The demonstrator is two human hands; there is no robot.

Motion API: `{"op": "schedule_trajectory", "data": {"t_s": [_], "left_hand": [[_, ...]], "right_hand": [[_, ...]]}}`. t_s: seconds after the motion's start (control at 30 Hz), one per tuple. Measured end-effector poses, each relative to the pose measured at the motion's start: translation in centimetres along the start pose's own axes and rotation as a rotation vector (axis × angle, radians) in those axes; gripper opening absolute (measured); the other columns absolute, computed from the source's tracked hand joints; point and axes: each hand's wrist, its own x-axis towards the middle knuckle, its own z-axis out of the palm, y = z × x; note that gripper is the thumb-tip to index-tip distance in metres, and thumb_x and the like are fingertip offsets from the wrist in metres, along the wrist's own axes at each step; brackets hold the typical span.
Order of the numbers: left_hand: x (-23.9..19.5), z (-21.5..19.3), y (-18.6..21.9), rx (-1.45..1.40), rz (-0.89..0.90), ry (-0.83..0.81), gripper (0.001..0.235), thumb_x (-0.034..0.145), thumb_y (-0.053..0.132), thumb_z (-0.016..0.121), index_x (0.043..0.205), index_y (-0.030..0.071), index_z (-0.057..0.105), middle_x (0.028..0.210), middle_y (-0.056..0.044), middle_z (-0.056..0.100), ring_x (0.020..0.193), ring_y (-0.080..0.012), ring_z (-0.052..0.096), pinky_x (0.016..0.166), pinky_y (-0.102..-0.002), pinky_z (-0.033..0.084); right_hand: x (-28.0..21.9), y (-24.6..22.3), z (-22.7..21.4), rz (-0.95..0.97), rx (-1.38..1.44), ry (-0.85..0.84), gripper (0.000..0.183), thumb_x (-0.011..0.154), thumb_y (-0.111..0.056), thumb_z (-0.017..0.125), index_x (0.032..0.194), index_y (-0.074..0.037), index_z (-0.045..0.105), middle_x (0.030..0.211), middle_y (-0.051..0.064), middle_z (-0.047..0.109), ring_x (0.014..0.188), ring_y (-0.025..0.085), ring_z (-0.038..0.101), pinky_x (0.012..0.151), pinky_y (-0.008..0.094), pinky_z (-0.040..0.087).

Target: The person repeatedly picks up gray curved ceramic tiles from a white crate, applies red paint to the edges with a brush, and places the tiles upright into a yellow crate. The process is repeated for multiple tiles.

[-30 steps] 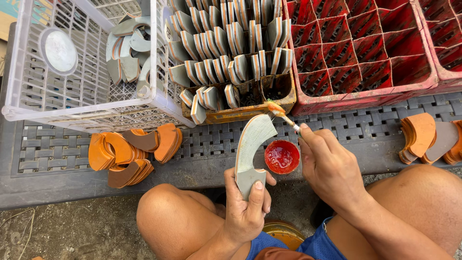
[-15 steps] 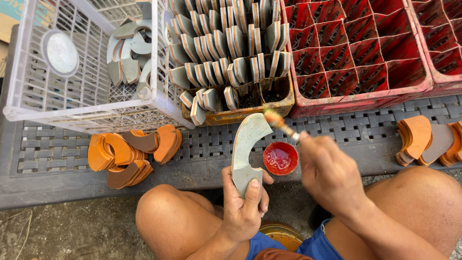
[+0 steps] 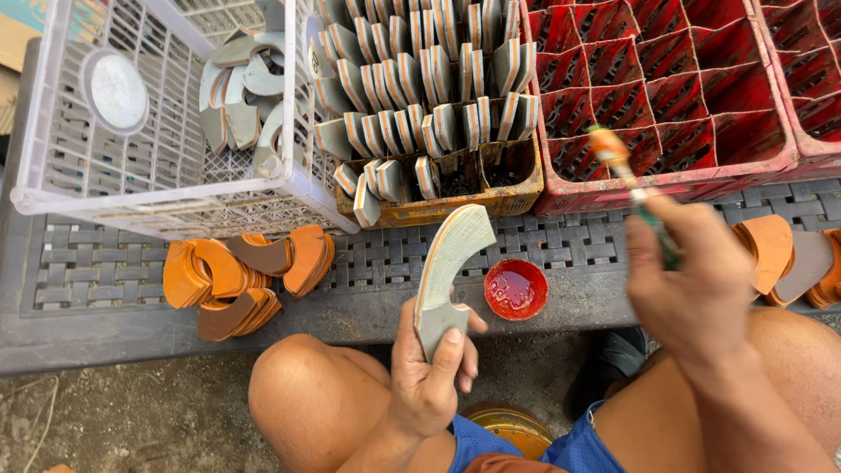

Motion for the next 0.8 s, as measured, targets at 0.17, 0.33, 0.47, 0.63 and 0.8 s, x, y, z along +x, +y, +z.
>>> {"op": "schedule_trajectory", "data": {"t_s": [0.17, 0.33, 0.47, 0.63, 0.8], "left_hand": [[1.1, -1.2, 1.8, 0.904, 0.381, 0.066, 0.047, 0.079, 0.004, 0.075, 0.125, 0.006, 0.063, 0.106, -0.012, 0.06, 0.079, -0.025, 0.067, 0.065, -0.035, 0.056], [1.4, -1.3, 1.8, 1.175, 0.297, 0.017, 0.05, 0.07, 0.002, 0.083, 0.116, 0.013, 0.068, 0.105, -0.014, 0.061, 0.079, -0.0334, 0.072, 0.067, -0.042, 0.06], [1.6, -1.3, 1.3, 1.203, 0.332, 0.019, 0.05, 0.071, 0.0, 0.08, 0.117, 0.012, 0.068, 0.108, -0.014, 0.061, 0.08, -0.0324, 0.073, 0.068, -0.041, 0.061], [1.5, -1.7, 1.3, 1.184, 0.327, 0.044, 0.051, 0.069, -0.003, 0.079, 0.117, 0.012, 0.068, 0.106, -0.014, 0.06, 0.081, -0.0317, 0.073, 0.069, -0.041, 0.062], [1.2, -1.8, 1.1, 1.182, 0.347, 0.023, 0.049, 0.072, -0.002, 0.08, 0.117, 0.014, 0.069, 0.107, -0.012, 0.06, 0.081, -0.0296, 0.073, 0.068, -0.038, 0.062]], "right_hand": [[0.7, 0.5, -3.0, -0.021, 0.211, -0.093, 0.021, 0.094, -0.004, 0.075, 0.115, 0.0, 0.072, 0.086, 0.01, 0.068, 0.064, 0.012, 0.06, 0.056, 0.027, 0.045], [0.7, -0.5, -2.0, -0.176, 0.241, -0.363, 0.021, 0.083, -0.005, 0.079, 0.104, -0.005, 0.075, 0.081, 0.006, 0.069, 0.06, 0.015, 0.064, 0.055, 0.028, 0.05], [0.4, -1.6, -1.0, -0.254, 0.111, -0.477, 0.019, 0.078, -0.011, 0.08, 0.097, -0.007, 0.077, 0.076, 0.007, 0.069, 0.057, 0.026, 0.065, 0.053, 0.036, 0.052], [0.6, -1.5, -0.9, -0.2, 0.255, -0.704, 0.019, 0.073, -0.014, 0.08, 0.092, -0.011, 0.079, 0.073, 0.004, 0.071, 0.056, 0.025, 0.067, 0.05, 0.034, 0.054], [0.8, -0.5, -2.0, -0.041, -0.015, -0.415, 0.017, 0.086, -0.015, 0.081, 0.101, -0.007, 0.079, 0.077, 0.008, 0.068, 0.058, 0.026, 0.062, 0.057, 0.036, 0.051]]}}
